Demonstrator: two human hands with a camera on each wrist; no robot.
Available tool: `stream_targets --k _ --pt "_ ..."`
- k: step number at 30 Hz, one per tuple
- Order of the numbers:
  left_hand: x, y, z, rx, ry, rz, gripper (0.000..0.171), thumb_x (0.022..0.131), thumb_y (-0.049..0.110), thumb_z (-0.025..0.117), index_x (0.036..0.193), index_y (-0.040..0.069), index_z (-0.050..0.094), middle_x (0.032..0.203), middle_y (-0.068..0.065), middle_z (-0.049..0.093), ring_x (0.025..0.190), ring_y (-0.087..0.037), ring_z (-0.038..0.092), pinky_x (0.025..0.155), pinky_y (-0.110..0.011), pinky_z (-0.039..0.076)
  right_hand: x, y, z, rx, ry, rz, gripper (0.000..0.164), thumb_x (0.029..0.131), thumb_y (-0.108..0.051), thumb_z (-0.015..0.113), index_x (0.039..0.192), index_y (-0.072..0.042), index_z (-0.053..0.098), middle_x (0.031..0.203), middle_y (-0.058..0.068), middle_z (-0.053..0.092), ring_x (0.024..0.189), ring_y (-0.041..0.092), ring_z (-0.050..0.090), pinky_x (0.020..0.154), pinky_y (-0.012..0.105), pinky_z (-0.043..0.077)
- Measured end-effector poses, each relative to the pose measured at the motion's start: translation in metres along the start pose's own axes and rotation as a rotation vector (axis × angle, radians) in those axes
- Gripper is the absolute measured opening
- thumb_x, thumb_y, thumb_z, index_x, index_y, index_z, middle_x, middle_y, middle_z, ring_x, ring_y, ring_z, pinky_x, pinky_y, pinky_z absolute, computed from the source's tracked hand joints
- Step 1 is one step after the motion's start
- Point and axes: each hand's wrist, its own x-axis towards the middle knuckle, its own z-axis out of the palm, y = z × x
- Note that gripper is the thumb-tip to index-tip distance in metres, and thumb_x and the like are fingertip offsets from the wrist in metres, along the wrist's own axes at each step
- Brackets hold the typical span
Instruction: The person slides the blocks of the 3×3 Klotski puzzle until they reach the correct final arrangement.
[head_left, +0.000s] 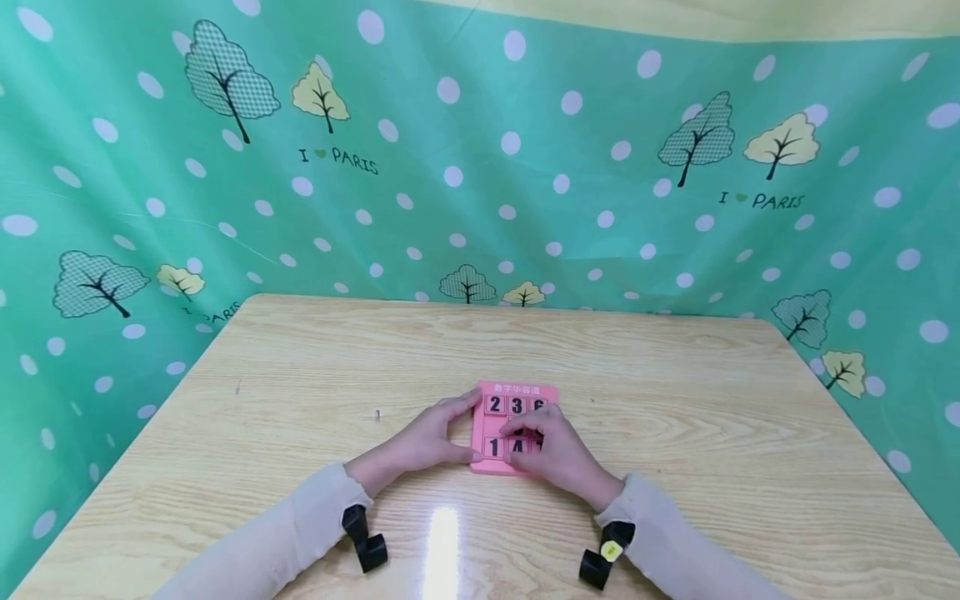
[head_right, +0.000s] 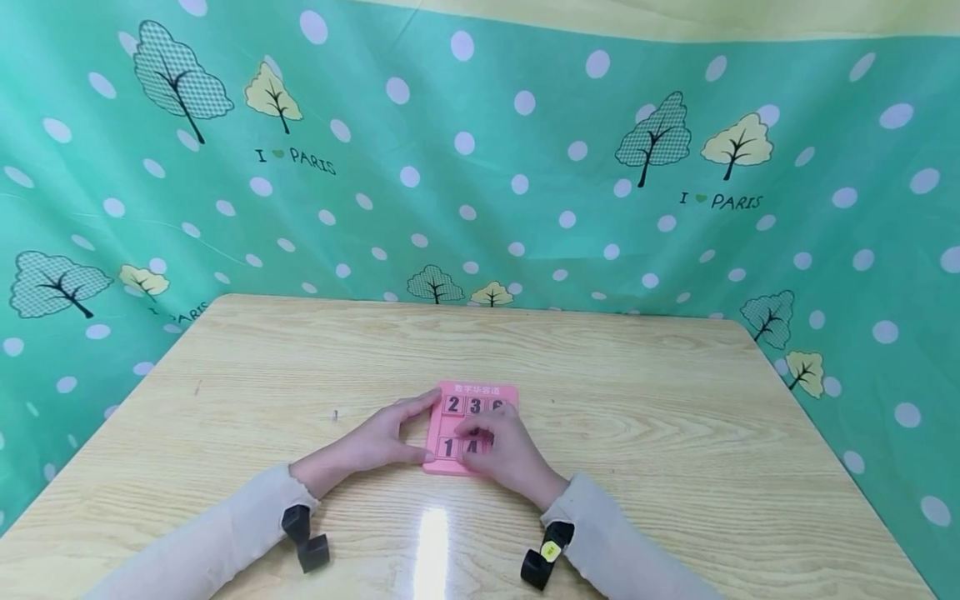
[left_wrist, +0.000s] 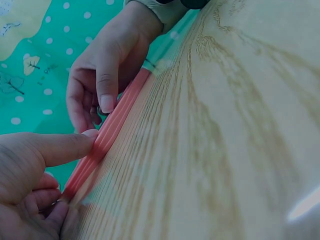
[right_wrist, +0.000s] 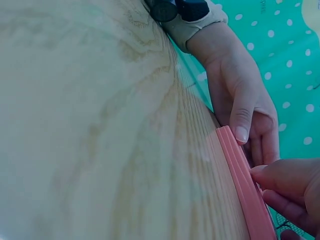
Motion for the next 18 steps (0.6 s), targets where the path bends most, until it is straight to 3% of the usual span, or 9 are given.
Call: stream_targets --k 11,18 --pt "0.0 0.0015 -0.001 -0.001 0.001 -0.013 0.089 0.074 0.019 0.079 0.147 0.008 0.03 0.154 -0.005 0.027 0.14 -0.029 0.023 0.115 -0.049 0.018 0.004 -0.0006 0.0023 0.001 0.0 -0.025 0.026 0.074 -0.008 0.076 0.097 -0.02 0.072 0.102 -0.004 0.058 0.098 0.016 0.041 0.082 0.03 0.042" --pt "-0.0004 -0.0003 -0.0001 -0.017 -0.002 -0.018 0.089 0.074 0.019 0.079 0.148 0.009 0.03 0.154 -0.005 0.026 0.14 -0.031 0.023 0.114 -0.05 0.017 0.008 -0.0026 0.0035 -0.024 0.022 0.008 0.026 0.074 -0.008 0.077 0.098 -0.018 0.072 0.099 -0.004 0.058 0.095 0.015 0.042 0.082 0.031 0.041"
